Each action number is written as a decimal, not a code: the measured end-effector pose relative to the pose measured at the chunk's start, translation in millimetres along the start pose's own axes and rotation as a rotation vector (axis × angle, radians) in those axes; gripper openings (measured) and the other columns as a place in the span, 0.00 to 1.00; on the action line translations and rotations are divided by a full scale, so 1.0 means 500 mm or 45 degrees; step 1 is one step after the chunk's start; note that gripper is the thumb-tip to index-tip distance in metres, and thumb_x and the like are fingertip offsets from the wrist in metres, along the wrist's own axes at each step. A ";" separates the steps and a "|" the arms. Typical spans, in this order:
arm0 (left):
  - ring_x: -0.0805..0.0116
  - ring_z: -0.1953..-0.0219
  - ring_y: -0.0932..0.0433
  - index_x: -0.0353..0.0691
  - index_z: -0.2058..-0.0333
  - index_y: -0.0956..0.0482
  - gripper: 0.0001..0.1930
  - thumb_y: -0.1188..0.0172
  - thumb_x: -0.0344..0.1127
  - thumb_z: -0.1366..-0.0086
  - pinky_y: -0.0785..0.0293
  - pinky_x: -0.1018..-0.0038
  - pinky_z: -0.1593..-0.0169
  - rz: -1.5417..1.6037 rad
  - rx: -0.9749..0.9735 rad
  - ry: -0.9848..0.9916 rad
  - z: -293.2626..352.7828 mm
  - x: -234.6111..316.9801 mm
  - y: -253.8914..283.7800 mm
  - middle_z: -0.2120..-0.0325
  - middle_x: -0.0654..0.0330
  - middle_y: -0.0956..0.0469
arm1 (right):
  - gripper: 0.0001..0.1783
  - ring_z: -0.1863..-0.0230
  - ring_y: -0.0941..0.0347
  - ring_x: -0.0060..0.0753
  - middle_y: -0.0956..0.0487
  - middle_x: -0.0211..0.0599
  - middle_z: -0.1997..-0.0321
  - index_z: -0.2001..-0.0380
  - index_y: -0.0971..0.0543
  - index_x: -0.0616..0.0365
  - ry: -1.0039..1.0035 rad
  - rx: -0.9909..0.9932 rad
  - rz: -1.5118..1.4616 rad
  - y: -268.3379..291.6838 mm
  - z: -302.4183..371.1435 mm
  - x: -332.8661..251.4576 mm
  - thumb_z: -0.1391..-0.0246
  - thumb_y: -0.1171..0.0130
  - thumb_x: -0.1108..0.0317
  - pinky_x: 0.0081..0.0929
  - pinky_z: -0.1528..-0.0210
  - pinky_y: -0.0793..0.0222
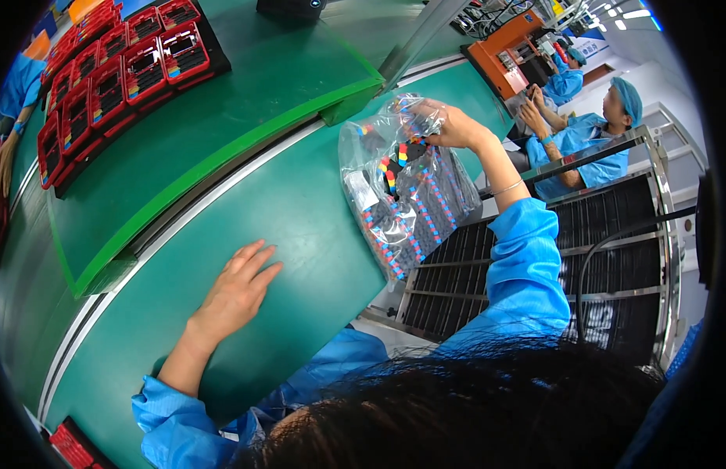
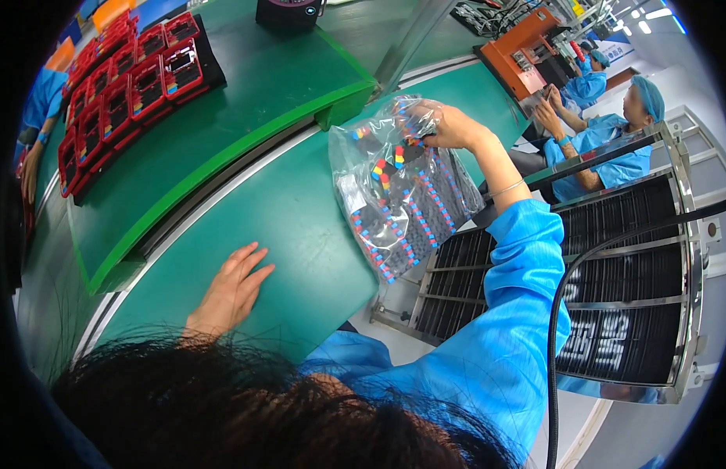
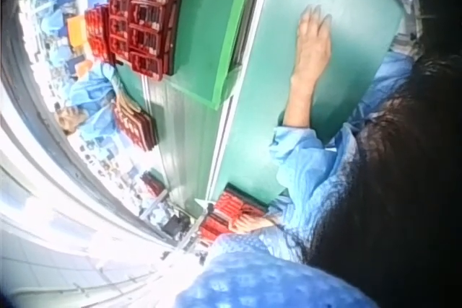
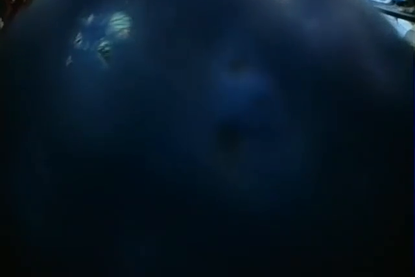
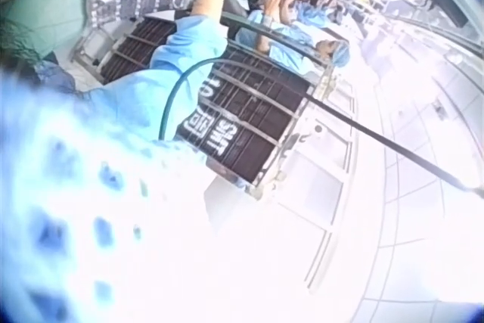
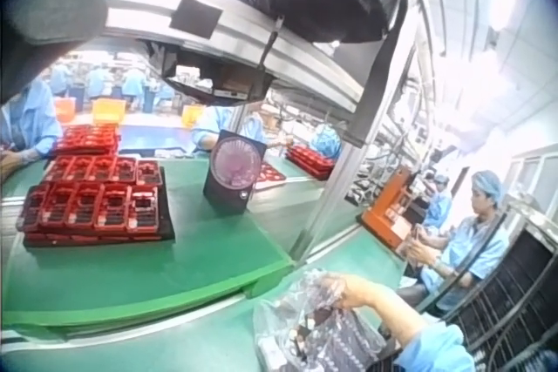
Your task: The person assembles electronic keypad modules into red plastic frames by hand on a factory assembly line.
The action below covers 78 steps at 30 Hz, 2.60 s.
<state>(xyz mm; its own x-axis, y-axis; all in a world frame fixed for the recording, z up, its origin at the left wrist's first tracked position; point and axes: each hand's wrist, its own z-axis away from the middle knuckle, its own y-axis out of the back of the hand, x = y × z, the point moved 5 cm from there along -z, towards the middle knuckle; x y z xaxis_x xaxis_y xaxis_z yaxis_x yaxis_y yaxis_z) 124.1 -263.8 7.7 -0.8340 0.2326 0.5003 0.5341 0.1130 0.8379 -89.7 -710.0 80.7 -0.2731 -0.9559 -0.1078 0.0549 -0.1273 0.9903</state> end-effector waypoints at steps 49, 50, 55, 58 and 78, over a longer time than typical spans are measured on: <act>0.47 0.30 0.33 0.38 0.48 0.18 0.19 0.37 0.22 0.39 0.30 0.53 0.31 0.051 0.081 -0.056 0.012 -0.017 -0.024 0.38 0.53 0.26 | 0.42 0.40 0.26 0.53 0.21 0.42 0.43 0.41 0.23 0.47 0.291 -0.064 0.421 0.002 -0.009 -0.027 0.67 0.25 0.68 0.44 0.36 0.27; 0.47 0.30 0.33 0.38 0.48 0.18 0.19 0.37 0.22 0.39 0.30 0.54 0.31 0.053 0.084 -0.062 0.014 -0.017 -0.024 0.38 0.53 0.26 | 0.42 0.40 0.26 0.53 0.21 0.42 0.43 0.41 0.23 0.47 0.289 -0.066 0.410 -0.001 -0.010 -0.025 0.67 0.25 0.68 0.44 0.36 0.27; 0.47 0.31 0.32 0.38 0.48 0.18 0.20 0.37 0.21 0.39 0.30 0.55 0.31 0.090 0.088 -0.063 0.013 -0.018 -0.021 0.38 0.53 0.25 | 0.43 0.42 0.24 0.56 0.19 0.47 0.46 0.41 0.25 0.50 0.282 -0.052 0.361 -0.006 -0.026 -0.031 0.67 0.25 0.70 0.46 0.38 0.26; 0.48 0.31 0.32 0.38 0.47 0.18 0.20 0.37 0.21 0.39 0.31 0.55 0.31 0.071 0.093 -0.062 0.008 -0.019 -0.019 0.38 0.53 0.25 | 0.41 0.45 0.24 0.60 0.20 0.49 0.47 0.42 0.28 0.51 0.250 -0.025 0.356 -0.008 -0.020 -0.030 0.66 0.27 0.72 0.49 0.39 0.26; 0.50 0.33 0.29 0.37 0.49 0.17 0.17 0.37 0.22 0.36 0.28 0.58 0.33 0.020 0.172 -0.074 0.005 -0.013 -0.023 0.41 0.53 0.22 | 0.50 0.41 0.23 0.56 0.19 0.51 0.43 0.35 0.30 0.48 0.175 0.020 0.414 -0.011 0.010 -0.046 0.67 0.21 0.70 0.46 0.34 0.28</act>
<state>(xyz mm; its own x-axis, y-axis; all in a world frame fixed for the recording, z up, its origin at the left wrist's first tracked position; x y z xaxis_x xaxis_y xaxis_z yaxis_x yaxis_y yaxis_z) 123.5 -263.9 -5.9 -0.8181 0.2908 0.4961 0.5640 0.2374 0.7910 -88.7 -685.8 78.3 -0.1116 -0.9727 0.2037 0.1028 0.1926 0.9759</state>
